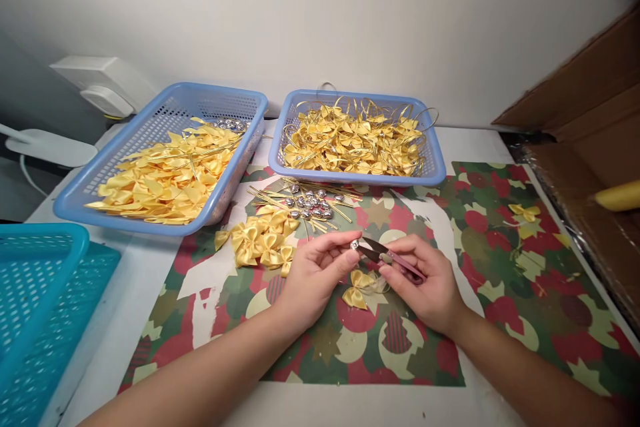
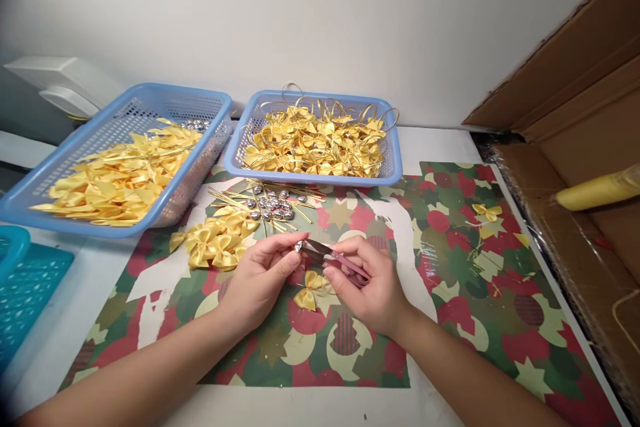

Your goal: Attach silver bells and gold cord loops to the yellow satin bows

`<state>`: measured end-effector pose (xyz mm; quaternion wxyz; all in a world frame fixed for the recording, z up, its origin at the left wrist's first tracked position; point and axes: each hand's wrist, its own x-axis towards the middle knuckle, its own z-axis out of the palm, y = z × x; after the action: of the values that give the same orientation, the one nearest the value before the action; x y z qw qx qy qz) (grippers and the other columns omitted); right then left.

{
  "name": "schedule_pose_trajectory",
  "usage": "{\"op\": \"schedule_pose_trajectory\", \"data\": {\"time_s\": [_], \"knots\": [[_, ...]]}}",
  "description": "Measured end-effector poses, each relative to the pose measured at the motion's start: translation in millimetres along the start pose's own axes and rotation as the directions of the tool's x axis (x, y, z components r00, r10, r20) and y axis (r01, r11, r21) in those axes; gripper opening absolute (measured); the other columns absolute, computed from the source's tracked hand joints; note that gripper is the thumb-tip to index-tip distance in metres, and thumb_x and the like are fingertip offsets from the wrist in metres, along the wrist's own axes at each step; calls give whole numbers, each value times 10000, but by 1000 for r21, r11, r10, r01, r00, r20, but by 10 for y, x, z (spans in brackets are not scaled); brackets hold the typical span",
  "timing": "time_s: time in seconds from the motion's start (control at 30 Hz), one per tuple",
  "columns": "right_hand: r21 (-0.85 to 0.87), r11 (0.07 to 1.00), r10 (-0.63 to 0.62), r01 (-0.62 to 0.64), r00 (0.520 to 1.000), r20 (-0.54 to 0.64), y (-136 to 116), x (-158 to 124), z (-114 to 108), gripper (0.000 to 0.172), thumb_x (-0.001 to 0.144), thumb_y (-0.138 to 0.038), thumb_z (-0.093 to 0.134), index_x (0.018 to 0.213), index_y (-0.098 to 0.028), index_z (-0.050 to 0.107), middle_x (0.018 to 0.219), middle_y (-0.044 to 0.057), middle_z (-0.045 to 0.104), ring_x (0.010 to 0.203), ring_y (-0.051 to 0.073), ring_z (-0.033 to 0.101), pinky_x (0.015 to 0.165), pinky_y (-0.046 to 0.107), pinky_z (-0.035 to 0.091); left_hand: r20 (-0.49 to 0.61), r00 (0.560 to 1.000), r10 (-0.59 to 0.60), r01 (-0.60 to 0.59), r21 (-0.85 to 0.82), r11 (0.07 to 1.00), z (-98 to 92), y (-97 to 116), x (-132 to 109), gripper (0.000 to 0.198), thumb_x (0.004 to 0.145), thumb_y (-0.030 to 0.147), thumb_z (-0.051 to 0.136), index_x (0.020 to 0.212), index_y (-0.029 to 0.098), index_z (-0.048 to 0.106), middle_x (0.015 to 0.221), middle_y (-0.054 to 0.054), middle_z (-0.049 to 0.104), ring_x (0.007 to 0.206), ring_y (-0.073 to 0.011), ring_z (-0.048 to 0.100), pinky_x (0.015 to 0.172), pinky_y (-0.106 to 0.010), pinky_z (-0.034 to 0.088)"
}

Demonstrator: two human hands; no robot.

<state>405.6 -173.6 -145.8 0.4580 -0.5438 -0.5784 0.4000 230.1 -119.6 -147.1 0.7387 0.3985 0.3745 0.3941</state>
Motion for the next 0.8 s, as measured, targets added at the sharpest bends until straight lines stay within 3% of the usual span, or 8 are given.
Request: {"op": "schedule_pose_trajectory", "data": {"time_s": [0.3,0.5,0.6,0.73,0.8], "knots": [[-41,999,-16,14,999,-42,-3,0,-26,113,866,-216,613,950,-247,544,557,-56,567,439,98,464,419,204,331,-15,995,96,-96,-28,995,4,-7,19,222,741,262,792,959,247,754,802,11,666,642,-59,582,546,-126,496],[146,989,29,-3,984,-176,-3,74,11,51,937,-238,525,970,-252,489,799,-15,646,601,102,606,585,235,513,-14,997,76,-75,58,995,43,14,2,194,733,209,776,920,197,725,698,19,625,608,-67,560,558,-153,488],[124,992,57,-36,984,-167,-118,128,10,97,876,-217,597,912,-240,509,707,-48,572,555,81,531,519,189,454,35,996,77,-81,145,986,69,6,-22,191,756,215,755,938,189,703,655,29,581,587,-67,526,565,-164,471],[-23,995,98,-98,995,-32,-270,169,4,9,801,-189,620,804,-185,613,490,-88,390,422,69,362,400,187,304,68,993,100,-113,230,967,84,-20,-45,157,783,248,733,910,186,664,663,23,565,601,-86,522,566,-190,455],[-89,993,83,-84,996,-15,-307,179,0,52,778,-175,601,747,-160,640,468,-81,372,415,68,341,401,200,285,78,990,117,-135,280,951,86,-31,-50,144,791,257,723,895,183,656,682,14,575,602,-93,524,559,-202,448]]}}
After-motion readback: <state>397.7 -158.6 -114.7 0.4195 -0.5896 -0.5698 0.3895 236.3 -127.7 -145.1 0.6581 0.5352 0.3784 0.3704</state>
